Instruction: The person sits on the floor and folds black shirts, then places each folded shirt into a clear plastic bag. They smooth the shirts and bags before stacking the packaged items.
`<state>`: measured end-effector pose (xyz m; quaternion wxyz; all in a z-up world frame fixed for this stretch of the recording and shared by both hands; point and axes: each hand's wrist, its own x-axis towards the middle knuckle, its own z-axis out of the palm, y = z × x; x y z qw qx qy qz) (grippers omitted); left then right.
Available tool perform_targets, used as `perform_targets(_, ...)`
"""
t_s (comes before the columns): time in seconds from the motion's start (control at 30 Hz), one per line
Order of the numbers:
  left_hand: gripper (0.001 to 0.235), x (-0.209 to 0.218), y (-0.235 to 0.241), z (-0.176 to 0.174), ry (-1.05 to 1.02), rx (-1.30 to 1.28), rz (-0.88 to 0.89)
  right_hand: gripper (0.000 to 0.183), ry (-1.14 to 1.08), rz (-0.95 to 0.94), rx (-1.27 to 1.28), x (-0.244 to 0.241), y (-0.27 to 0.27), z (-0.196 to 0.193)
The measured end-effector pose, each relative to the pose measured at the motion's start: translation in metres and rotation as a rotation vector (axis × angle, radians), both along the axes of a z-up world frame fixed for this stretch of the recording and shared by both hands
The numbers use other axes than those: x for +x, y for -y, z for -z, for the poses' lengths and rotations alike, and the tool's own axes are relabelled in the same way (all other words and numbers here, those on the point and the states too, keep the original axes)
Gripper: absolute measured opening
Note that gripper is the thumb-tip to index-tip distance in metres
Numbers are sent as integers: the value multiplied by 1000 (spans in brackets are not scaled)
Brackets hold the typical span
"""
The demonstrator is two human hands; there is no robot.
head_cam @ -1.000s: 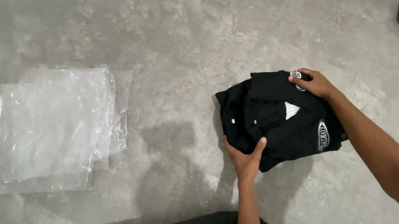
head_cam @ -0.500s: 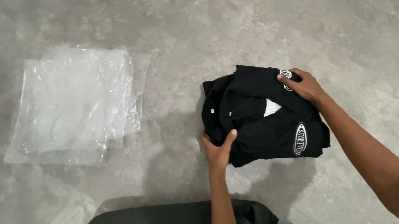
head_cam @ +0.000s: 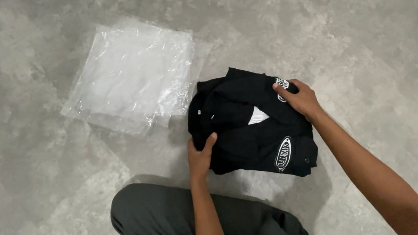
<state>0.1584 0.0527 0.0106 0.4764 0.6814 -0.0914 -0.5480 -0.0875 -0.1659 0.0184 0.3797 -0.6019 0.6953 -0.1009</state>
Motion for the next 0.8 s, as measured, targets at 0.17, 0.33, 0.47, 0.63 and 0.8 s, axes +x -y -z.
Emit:
perform_targets(0.17, 114, -14, -4, -1, 70, -26, -62, 78, -64, -100, -67, -12, 11, 13)
perform_targets(0.33, 102, -48, -16, -6, 259, -119, -211, 45, -117, -244, -421, -16, 1, 19)
perform_targets(0.47, 86, -104, -23, 19, 620, 40, -512, 45, -96, -324, -442, -13, 6, 11)
perform_targets(0.63, 67, -187, -31, 39, 390, 62, -605, 44, -275, -503, -47, -6, 36, -43)
perform_targets(0.8, 68, -202, -26, -7, -319, 42, -635, 37, -291, -681, 181, -2, 44, -66)
